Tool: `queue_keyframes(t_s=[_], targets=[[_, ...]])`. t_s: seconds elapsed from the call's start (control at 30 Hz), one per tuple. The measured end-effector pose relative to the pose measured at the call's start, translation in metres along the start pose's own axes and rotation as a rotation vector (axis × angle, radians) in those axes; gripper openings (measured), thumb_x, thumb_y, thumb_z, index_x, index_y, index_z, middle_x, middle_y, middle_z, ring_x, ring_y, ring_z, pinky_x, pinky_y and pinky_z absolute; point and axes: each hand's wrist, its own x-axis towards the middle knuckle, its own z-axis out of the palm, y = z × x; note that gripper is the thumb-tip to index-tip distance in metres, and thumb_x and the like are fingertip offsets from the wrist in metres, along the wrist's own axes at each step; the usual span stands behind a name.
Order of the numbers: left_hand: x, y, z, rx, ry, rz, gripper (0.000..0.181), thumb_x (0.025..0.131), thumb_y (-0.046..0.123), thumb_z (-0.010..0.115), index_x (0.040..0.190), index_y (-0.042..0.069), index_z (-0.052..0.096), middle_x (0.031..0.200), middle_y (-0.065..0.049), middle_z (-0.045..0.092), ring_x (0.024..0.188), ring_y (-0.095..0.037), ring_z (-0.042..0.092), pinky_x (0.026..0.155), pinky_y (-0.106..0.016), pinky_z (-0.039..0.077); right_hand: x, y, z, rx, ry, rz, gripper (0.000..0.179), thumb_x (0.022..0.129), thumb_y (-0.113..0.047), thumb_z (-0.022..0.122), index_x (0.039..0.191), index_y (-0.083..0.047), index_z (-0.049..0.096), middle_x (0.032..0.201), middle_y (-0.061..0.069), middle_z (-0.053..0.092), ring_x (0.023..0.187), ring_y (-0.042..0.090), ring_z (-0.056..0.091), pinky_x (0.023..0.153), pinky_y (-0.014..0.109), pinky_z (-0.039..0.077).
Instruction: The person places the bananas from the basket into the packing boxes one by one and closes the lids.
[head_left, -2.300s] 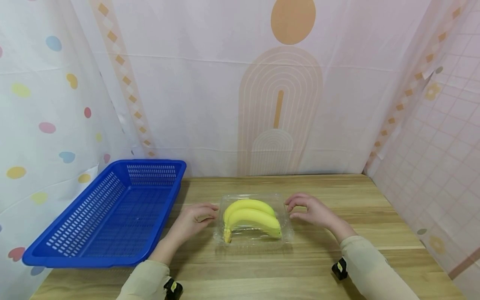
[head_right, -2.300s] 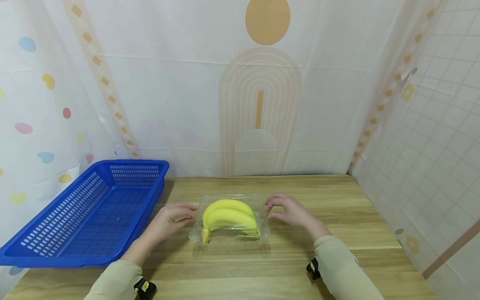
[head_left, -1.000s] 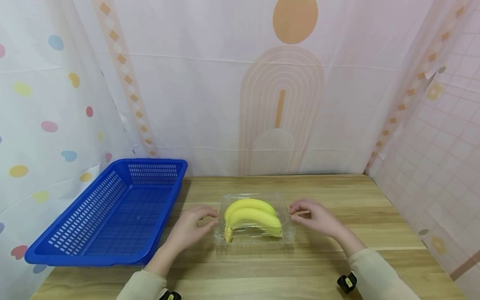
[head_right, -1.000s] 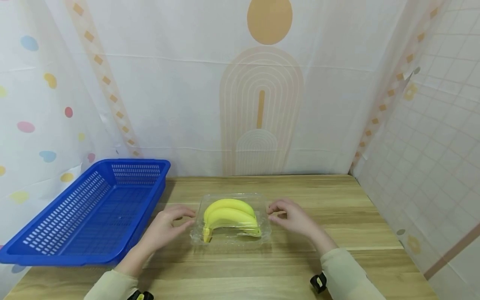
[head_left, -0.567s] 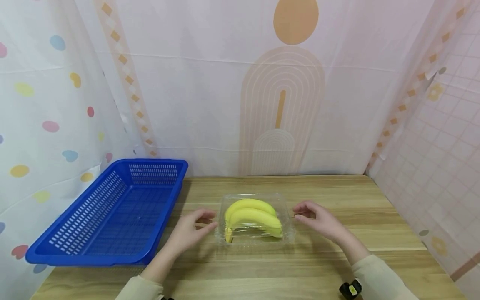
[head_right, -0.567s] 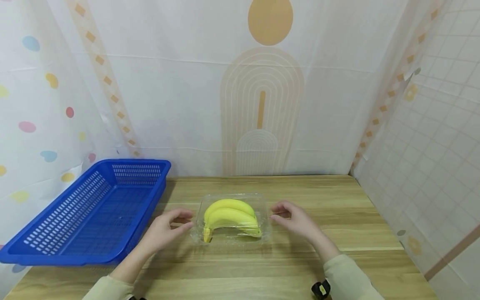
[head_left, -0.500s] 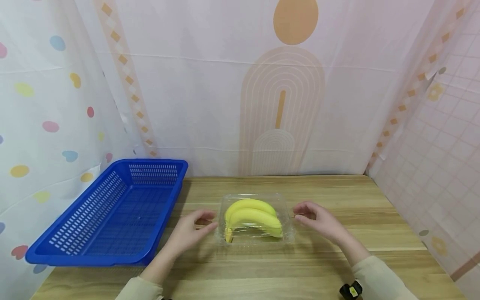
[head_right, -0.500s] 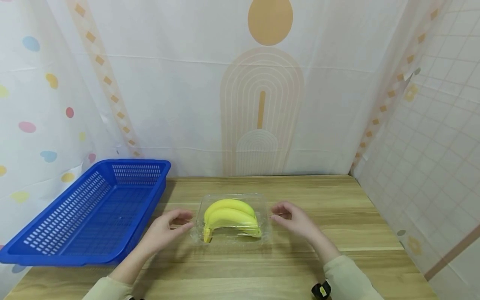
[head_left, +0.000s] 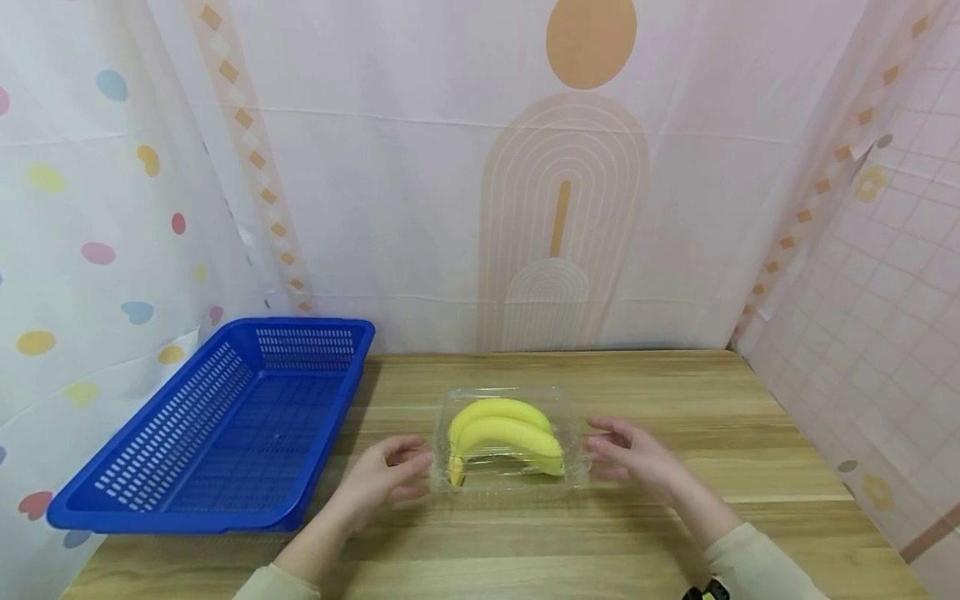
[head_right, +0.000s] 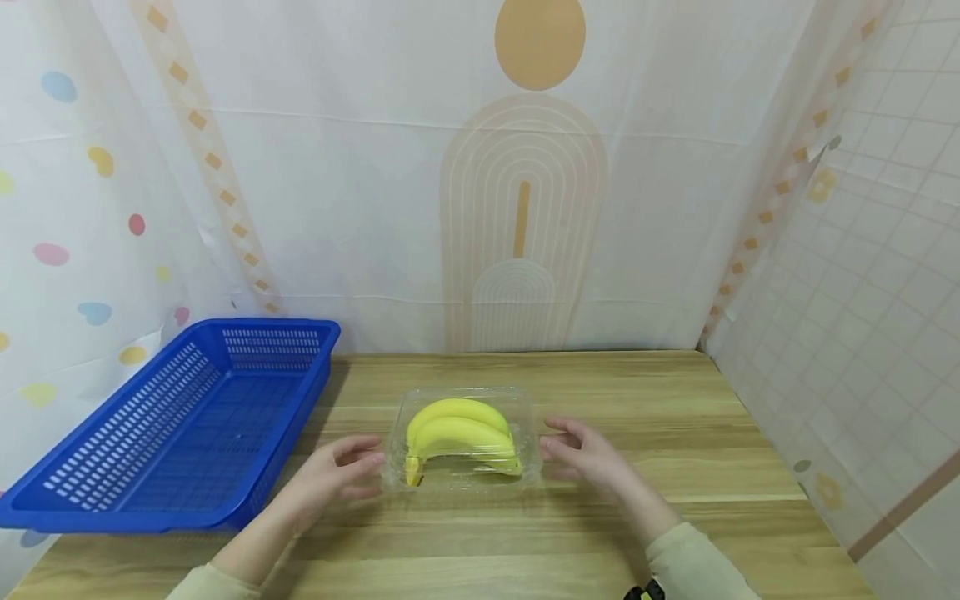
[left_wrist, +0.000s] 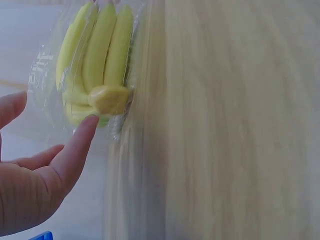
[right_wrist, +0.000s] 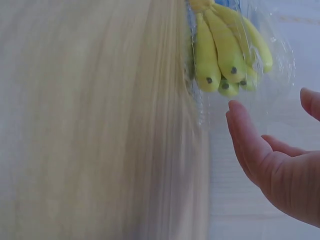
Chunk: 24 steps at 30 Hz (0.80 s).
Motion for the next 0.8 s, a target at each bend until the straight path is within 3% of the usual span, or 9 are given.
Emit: queue_keyframes(t_s=[0.17, 0.3, 0.53, 0.8], targets=[[-0.006, 0.002, 0.004, -0.097, -0.008, -0.069, 0.066, 0.093, 0.013, 0.068, 0.139, -0.020, 0.033, 0.125, -0.029, 0.051, 0.102, -0.030, 0.061, 0.085, -0.046, 0.056, -0.003, 0.000, 0.007, 0.026, 0.010, 0.027, 0.071, 0.100, -0.017, 0.059, 0.146, 0.019, 0.018, 0.136, 0.042, 0.038, 0.115, 0.038, 0.057, 0.093, 0.046, 0.052], [-0.009, 0.002, 0.006, -0.149, -0.035, -0.109, 0.068, 0.095, 0.017, 0.066, 0.141, -0.019, 0.031, 0.128, -0.027, 0.048, 0.106, -0.031, 0.059, 0.086, -0.046, 0.056, -0.004, 0.001, 0.010, 0.044, 0.015, 0.043, 0.072, 0.100, -0.018, 0.059, 0.146, 0.019, 0.017, 0.138, 0.042, 0.035, 0.112, 0.033, 0.058, 0.093, 0.044, 0.053], [-0.009, 0.000, 0.008, -0.215, -0.065, -0.125, 0.068, 0.096, 0.016, 0.064, 0.141, -0.019, 0.027, 0.131, -0.025, 0.043, 0.106, -0.028, 0.055, 0.087, -0.043, 0.056, -0.004, 0.003, 0.012, 0.099, -0.004, 0.049, 0.072, 0.101, -0.018, 0.058, 0.146, 0.020, 0.016, 0.134, 0.040, 0.040, 0.101, 0.021, 0.062, 0.092, 0.037, 0.054], [-0.009, 0.002, 0.012, -0.253, -0.048, -0.132, 0.068, 0.094, 0.014, 0.065, 0.141, -0.019, 0.028, 0.121, -0.017, 0.046, 0.095, -0.020, 0.054, 0.085, -0.038, 0.057, -0.004, 0.003, 0.014, 0.128, -0.021, 0.050, 0.072, 0.102, -0.019, 0.056, 0.145, 0.021, 0.014, 0.128, 0.032, 0.048, 0.099, 0.019, 0.062, 0.090, 0.035, 0.054]])
